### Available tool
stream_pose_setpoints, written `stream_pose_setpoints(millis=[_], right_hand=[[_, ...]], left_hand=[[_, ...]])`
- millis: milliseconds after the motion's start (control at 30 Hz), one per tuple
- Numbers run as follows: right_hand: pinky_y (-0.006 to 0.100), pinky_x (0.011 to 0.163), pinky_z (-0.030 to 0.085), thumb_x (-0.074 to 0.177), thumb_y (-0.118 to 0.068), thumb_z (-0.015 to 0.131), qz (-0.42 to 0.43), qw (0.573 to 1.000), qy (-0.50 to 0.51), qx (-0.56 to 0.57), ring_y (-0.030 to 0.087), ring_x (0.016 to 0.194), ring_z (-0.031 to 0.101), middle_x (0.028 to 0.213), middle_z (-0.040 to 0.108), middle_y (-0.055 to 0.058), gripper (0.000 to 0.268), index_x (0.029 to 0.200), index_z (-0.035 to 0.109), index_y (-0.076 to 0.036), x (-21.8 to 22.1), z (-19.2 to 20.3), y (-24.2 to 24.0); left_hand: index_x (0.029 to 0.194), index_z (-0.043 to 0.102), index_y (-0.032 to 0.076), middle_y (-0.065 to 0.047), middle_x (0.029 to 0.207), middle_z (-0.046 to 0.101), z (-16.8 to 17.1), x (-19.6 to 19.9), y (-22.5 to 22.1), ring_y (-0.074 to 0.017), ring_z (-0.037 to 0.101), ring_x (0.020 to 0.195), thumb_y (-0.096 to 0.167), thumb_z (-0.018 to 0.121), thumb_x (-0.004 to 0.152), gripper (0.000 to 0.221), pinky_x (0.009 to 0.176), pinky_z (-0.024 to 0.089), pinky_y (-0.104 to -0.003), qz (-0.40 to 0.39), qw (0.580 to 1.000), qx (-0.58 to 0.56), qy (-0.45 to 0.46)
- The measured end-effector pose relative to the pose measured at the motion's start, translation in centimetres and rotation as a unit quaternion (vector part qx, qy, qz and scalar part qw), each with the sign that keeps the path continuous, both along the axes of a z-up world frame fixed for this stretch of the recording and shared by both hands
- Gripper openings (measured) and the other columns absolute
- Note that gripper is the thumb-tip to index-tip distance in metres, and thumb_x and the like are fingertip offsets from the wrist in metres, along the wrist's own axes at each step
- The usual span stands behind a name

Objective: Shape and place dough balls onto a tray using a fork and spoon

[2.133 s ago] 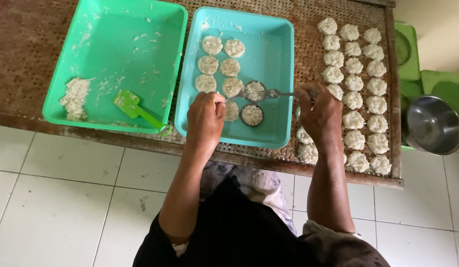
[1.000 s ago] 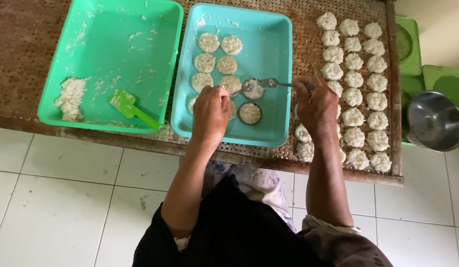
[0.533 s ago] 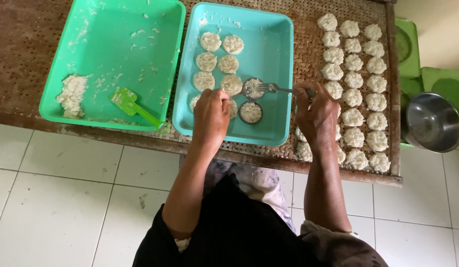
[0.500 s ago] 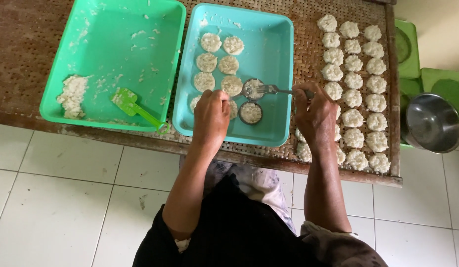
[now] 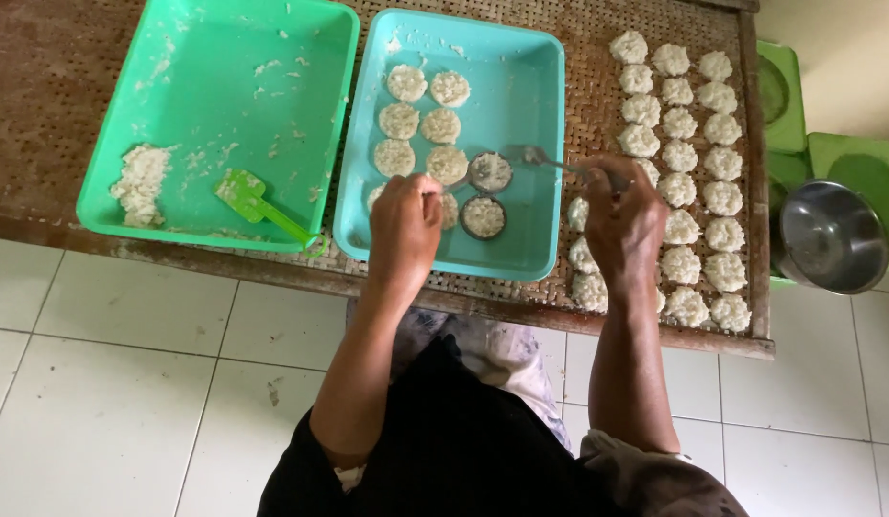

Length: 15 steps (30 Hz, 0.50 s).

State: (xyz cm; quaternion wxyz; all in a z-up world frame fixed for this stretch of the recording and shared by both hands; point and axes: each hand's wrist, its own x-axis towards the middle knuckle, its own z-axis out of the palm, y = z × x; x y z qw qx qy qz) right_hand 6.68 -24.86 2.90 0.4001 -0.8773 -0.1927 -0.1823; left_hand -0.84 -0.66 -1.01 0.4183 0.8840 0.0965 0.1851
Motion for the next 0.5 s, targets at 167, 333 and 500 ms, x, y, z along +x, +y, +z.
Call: stream_pose_setpoints(millis=[167,333,500], right_hand=[[0.045,0.075,0.062,0.109,-0.002,0.061,0.094,0.99,-0.085,0.065,0.033,0.087,0.071,0.1,0.07,0.02,0.012,0.112,0.073,-0.002,-1.7,-0.6,1.8],[0.046,0.074,0.065,0.096,0.002,0.074,0.15,0.978,-0.135,0.043,0.032,0.09,0.075,0.1,0.073,0.012,0.016,0.106,0.079,-0.01,-3.4,-3.2,5.6],[0.047,0.074,0.063,0.093,-0.001,0.074,0.218,0.957,-0.185,0.047,0.038,0.092,0.072,0.102,0.07,0.015,0.012,0.102,0.078,-0.009,-6.3,-1.3,9.0]], left_hand=[[0.101,0.076,0.007,-0.01,0.08,0.069,-0.9,-0.6,0.5,-0.0201,0.067,0.07,0.013,0.073,0.088,0.014,0.06,0.054,-0.031,-0.006,0.971,-0.24,-0.019],[0.112,0.073,-0.002,-0.007,0.079,0.065,-1.5,-0.7,0.2,-0.005,0.053,0.059,0.018,0.082,0.087,0.033,0.046,0.044,-0.016,-0.075,0.831,-0.552,-0.003],[0.105,0.069,0.003,0.0,0.08,0.062,0.7,-2.5,1.3,-0.0004,0.047,0.062,0.018,0.078,0.092,0.021,0.046,0.031,-0.009,-0.061,0.786,-0.614,0.032]])
